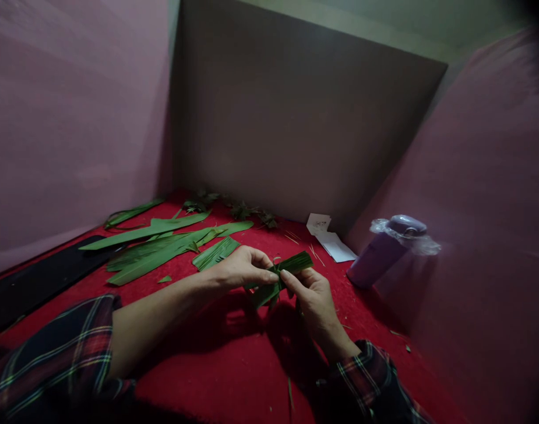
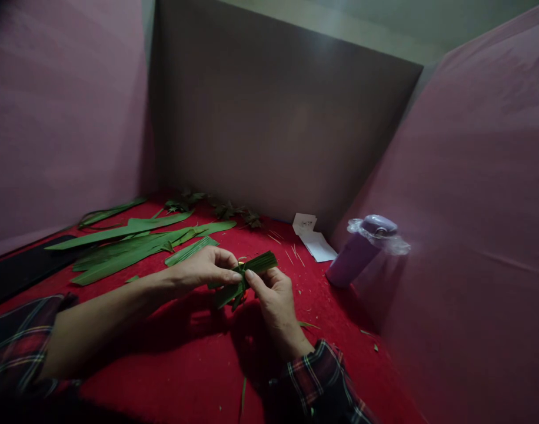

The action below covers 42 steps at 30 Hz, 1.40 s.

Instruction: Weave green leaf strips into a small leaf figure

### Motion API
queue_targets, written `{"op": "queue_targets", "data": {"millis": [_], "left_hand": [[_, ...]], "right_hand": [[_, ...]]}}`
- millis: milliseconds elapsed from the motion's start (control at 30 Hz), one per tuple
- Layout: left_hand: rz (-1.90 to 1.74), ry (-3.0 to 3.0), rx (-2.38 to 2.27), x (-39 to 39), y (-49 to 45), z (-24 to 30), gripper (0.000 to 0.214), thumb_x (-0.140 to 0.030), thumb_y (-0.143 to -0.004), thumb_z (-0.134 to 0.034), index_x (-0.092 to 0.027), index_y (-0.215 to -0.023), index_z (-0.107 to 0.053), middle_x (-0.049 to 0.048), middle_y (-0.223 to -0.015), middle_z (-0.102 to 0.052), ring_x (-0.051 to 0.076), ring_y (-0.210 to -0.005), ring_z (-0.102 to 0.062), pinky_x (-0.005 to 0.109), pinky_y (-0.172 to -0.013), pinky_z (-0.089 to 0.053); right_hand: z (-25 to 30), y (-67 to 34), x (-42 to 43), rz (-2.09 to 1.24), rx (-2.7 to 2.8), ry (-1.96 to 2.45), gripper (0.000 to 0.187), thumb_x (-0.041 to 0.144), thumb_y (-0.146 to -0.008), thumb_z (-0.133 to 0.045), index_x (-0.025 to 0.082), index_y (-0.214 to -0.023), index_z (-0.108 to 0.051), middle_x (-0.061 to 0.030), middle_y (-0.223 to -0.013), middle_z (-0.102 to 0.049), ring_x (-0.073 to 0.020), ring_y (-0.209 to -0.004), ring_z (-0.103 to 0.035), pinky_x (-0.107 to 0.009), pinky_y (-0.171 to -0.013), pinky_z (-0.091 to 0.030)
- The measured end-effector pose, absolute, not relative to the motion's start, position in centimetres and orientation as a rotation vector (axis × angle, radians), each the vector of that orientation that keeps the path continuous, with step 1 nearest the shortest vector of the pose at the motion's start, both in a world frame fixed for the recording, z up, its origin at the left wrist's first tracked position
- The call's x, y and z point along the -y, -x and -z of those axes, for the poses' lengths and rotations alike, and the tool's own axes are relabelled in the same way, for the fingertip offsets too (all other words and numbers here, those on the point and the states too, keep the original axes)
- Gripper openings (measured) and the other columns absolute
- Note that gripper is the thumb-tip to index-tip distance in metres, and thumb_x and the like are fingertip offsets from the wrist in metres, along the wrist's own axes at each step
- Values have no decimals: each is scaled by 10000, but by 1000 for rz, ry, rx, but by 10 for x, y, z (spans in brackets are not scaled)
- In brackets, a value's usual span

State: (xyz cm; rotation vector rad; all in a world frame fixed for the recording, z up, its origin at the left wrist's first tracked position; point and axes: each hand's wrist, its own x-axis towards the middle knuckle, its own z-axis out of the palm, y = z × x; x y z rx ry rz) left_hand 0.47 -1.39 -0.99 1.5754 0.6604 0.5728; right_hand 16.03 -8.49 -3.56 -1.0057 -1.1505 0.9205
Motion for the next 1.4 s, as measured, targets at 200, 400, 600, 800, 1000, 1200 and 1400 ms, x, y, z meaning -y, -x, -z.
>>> {"op": "queue_targets", "data": {"millis": [200, 400, 600, 800, 1000, 1200, 1400], "left_hand": [[-549, -1563, -692, 18, -5, 8, 201, -302, -615, -680, -124, -624, -588, -45, -483, -506, 63, -431, -423, 199, -454, -305], [-573, -1577, -728, 16, -4, 6, 177, -281, -612, -676, -122, -618, -599, -38, -503, -516, 58, -452, -406, 197, -469, -291], [-587, -1586, -754, 14, -4, 7, 185, -295, -598, -671, -125, -621, -603, -39, -504, -508, 60, -455, -386, 198, -463, -275], [-575, -1639, -786, 17, -5, 4, 208, -312, -575, -661, -133, -578, -556, -55, -463, -465, 64, -430, -369, 207, -451, -270], [-568, -1619, -785, 17, -5, 4, 167, -267, -560, -660, -130, -603, -577, -44, -496, -515, 69, -444, -414, 206, -464, -305], [-557, -1612, -784, 16, -5, 4, 165, -259, -553, -668, -130, -603, -579, -42, -499, -527, 73, -445, -433, 205, -466, -321], [-562, -1636, -772, 17, -5, 3, 171, -269, -574, -662, -131, -593, -562, -48, -474, -502, 66, -427, -421, 190, -435, -293]], "right_hand": [[37, -159, 85, -917, 1168, 1005, 152, 270, -702, -691, 168, -814, -679, -5, -751, -692, -120, -639, -582, -221, -567, -430], [37, -160, 86, -830, 1178, 1102, 181, 333, -734, -658, 154, -710, -662, -3, -657, -661, -128, -593, -566, -241, -565, -439], [36, -159, 88, -820, 1191, 1058, 183, 336, -768, -619, 158, -763, -659, -20, -726, -674, -140, -637, -580, -258, -611, -461], [37, -157, 89, -708, 1248, 1116, 196, 338, -793, -592, 157, -740, -646, -9, -689, -646, -138, -638, -561, -252, -598, -457], [41, -157, 90, -687, 1283, 1122, 198, 330, -824, -560, 150, -793, -635, -23, -740, -638, -146, -680, -558, -264, -615, -472], [43, -159, 91, -622, 1333, 1154, 197, 326, -839, -540, 153, -796, -625, -18, -737, -626, -137, -669, -546, -248, -597, -457], [44, -160, 91, -514, 1387, 1225, 203, 332, -845, -531, 161, -765, -605, -5, -691, -598, -125, -628, -519, -236, -566, -425]]}}
